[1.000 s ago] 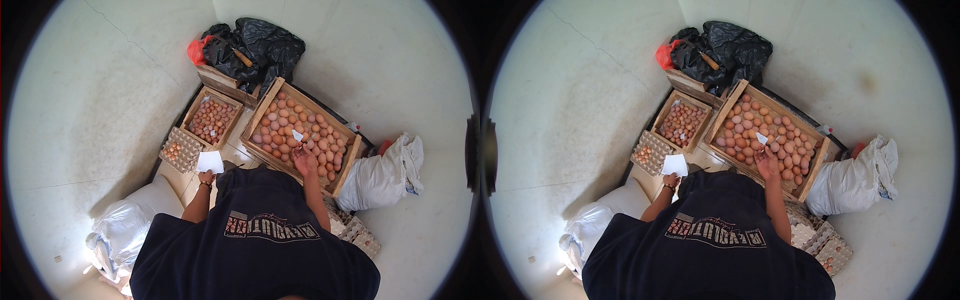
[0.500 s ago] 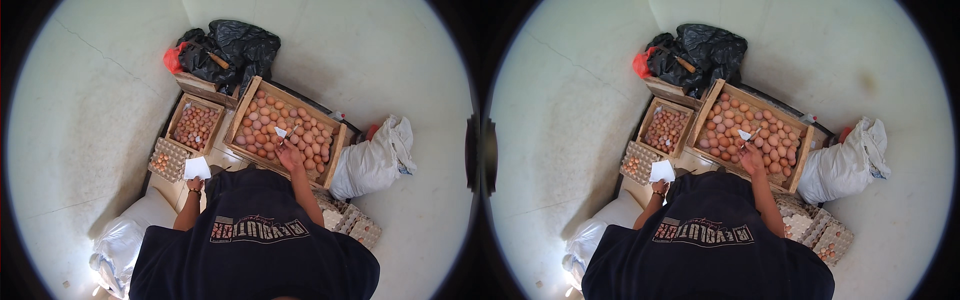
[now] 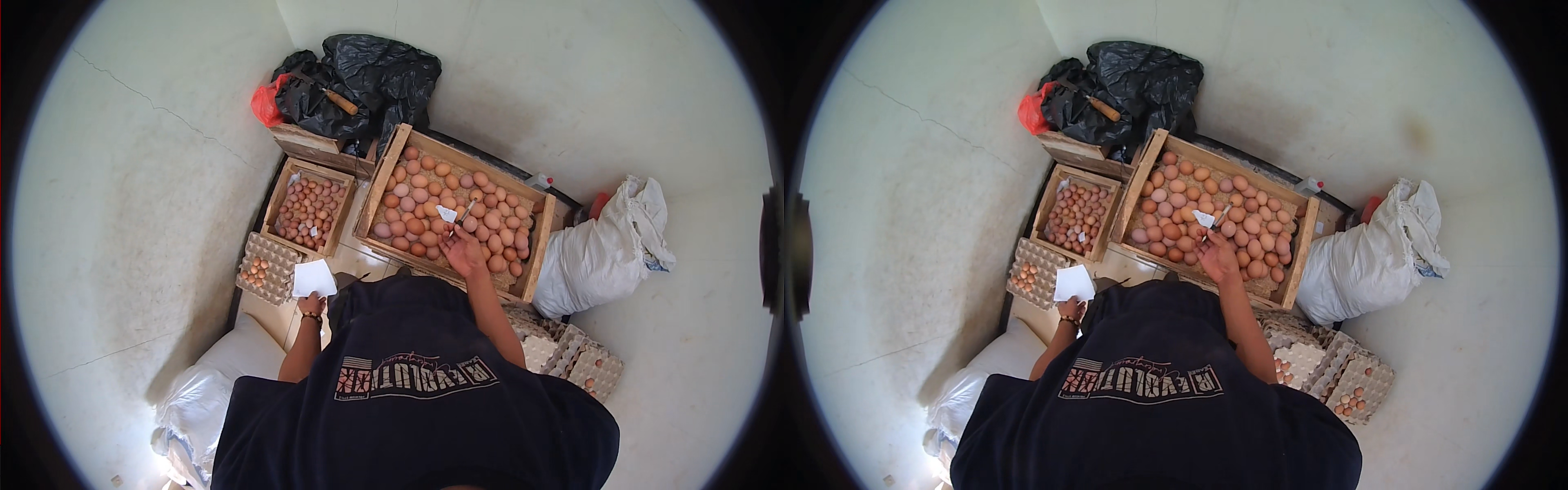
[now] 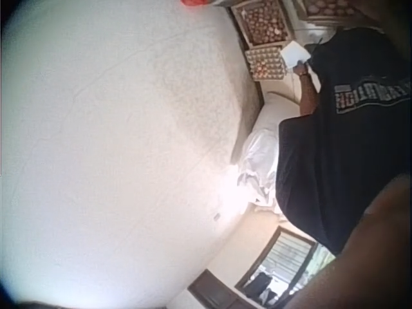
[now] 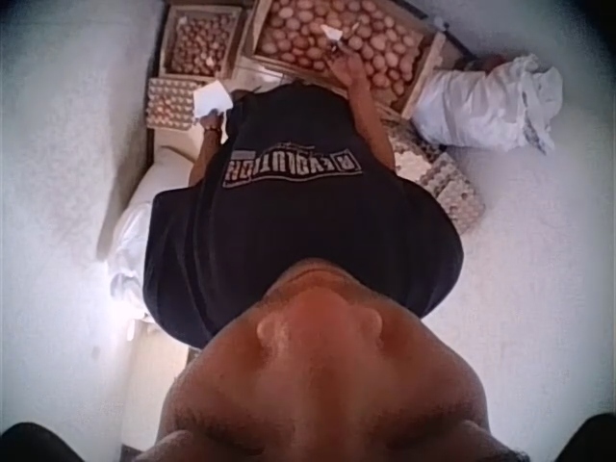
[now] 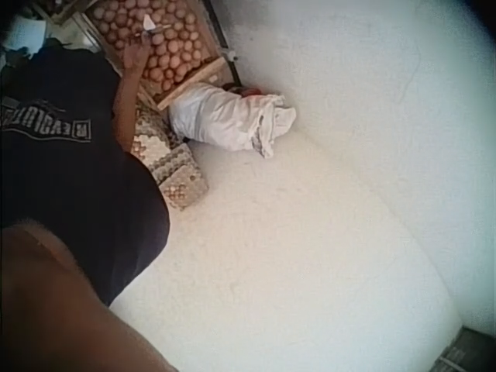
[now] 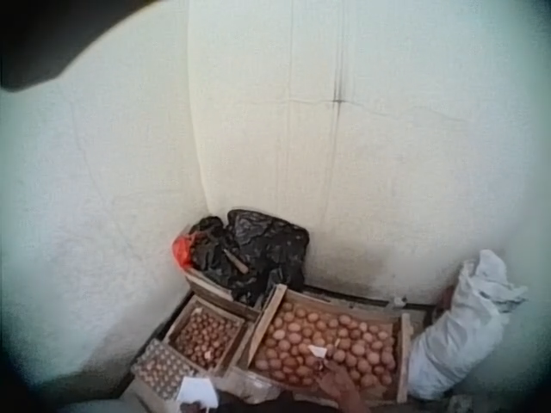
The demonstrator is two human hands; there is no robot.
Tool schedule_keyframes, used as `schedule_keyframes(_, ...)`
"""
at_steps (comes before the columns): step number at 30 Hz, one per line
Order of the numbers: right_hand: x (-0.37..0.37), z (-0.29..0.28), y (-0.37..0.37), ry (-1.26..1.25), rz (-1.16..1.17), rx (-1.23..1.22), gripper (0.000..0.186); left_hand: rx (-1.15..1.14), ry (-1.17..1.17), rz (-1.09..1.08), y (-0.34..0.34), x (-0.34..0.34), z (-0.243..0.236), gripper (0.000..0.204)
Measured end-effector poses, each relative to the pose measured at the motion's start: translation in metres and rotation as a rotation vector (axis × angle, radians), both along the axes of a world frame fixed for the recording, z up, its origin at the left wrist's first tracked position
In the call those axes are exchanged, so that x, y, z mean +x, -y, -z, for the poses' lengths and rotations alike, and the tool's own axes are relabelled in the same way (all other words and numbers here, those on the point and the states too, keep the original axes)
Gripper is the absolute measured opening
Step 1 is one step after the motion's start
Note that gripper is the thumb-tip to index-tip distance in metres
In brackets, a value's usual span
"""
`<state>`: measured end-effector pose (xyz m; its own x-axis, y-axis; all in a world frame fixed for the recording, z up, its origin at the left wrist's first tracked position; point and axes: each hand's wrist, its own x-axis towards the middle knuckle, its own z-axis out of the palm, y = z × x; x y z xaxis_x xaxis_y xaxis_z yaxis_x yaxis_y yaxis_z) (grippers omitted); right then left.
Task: Checking inventory by counting egg cartons and writing the quantities on a notepad.
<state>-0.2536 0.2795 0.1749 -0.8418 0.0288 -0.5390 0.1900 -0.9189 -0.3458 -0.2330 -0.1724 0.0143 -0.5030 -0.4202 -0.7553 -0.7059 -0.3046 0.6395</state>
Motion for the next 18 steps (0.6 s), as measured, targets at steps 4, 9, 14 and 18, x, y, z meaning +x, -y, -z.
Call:
schedule_keyframes(4, -0.0005, -0.0025, -0.0002, 0.011, 0.0, 0.009, 0.015, -0.021, 0.021, -0.01, -0.0028, -0.0014, -0.0041, 0.026)
schedule_keyframes(9, -0.001, -0.0024, -0.0006, 0.016, 0.007, -0.002, 0.014, -0.024, 0.005, 0.031, -0.0005, 0.0003, -0.004, 0.025)
schedule_keyframes(14, -0.0007, -0.0016, -0.0012, 0.013, 0.003, -0.012, 0.013, -0.013, 0.023, -0.011, -0.007, -0.0013, -0.0106, 0.025)
schedule_keyframes(18, 0.0, 0.0011, -0.0031, -0.029, -0.015, -0.023, 0.015, -0.019, -0.005, 0.006, -0.0065, 0.0, -0.01, 0.025)
